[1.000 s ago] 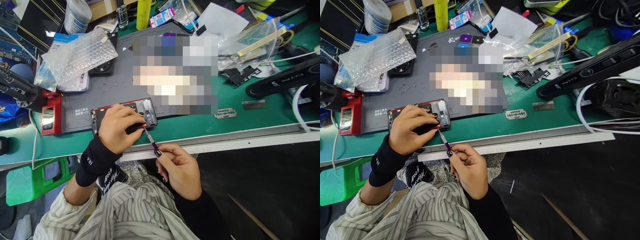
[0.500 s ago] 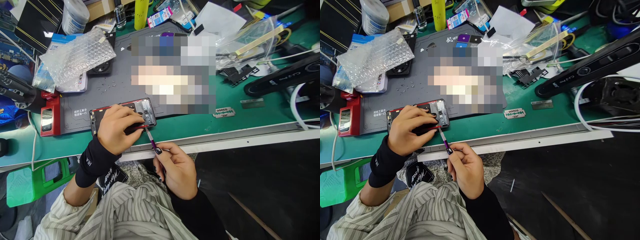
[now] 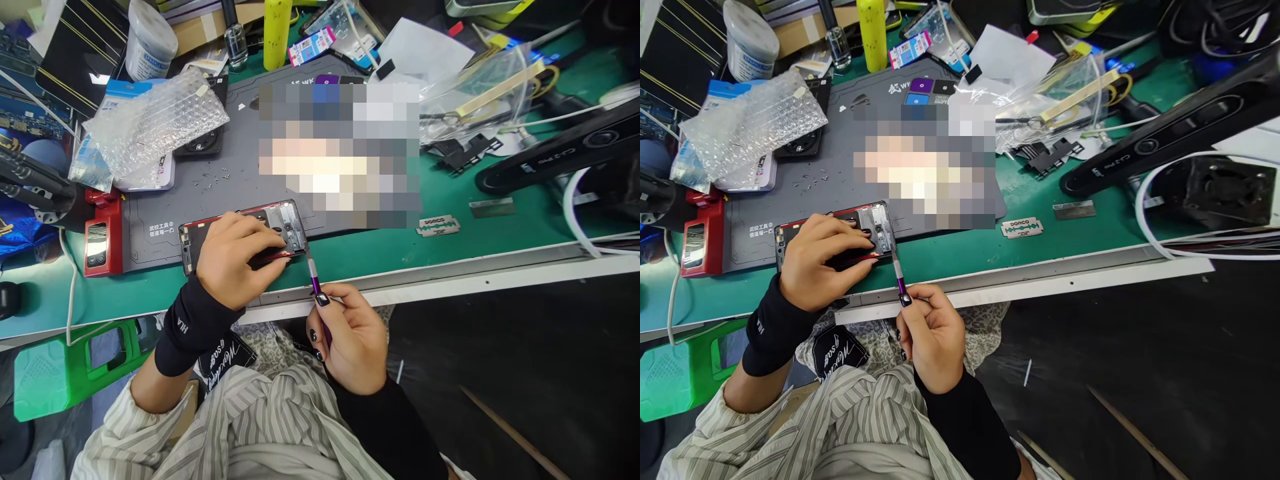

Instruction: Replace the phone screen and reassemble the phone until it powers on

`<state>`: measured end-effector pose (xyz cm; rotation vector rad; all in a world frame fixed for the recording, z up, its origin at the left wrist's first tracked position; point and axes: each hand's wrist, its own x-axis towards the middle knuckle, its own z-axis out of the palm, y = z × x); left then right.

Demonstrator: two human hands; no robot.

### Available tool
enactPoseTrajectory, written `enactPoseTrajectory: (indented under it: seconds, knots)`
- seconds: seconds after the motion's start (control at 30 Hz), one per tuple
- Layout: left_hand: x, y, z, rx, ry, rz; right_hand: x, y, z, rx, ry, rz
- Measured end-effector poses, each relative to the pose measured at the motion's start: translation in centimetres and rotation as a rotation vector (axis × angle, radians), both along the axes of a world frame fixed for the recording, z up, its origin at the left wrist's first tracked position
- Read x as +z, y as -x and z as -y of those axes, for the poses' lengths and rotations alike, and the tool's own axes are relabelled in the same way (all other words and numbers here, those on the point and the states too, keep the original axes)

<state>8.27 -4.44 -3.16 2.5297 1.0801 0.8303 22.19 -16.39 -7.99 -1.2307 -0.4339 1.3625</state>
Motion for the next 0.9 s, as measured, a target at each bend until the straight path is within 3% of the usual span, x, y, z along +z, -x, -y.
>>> enactPoseTrajectory:
  seconds: [0.27,0.53,0.6,0.67,0.73,0.83,0.9]
  knots:
    - [0.2,-0.3,0.1,0.051,-0.018,-0.010,0.2,0.0,-0.1,0.035,0.040,-0.022]
    - [0.5,-0.7,0.3,-0.020,-0.184,0.010,0.1,-0.1,-0.2,0.047,0.045,-0.054]
    - [1.0,0.1,0.7,0.022,-0.198,0.039,0.1,-0.2,-0.2,0.051,0.040,-0.065]
    - [1.5,2.1,1.4,0.152,-0.237,0.076,0.1,-0.4,-0.2,0.061,0.031,-0.074]
    - [1.7,5.7,2.6,0.365,-0.292,0.101,0.1,-0.6,-0.2,0.081,0.022,-0.088]
    - [1.7,12.9,5.9,0.799,-0.351,0.081,-0.2,-0.8,0.0,0.114,0.028,-0.110]
    - [1.9,18.0,9.1,1.025,-0.242,-0.097,-0.3,-0.9,0.3,0.133,0.039,-0.120]
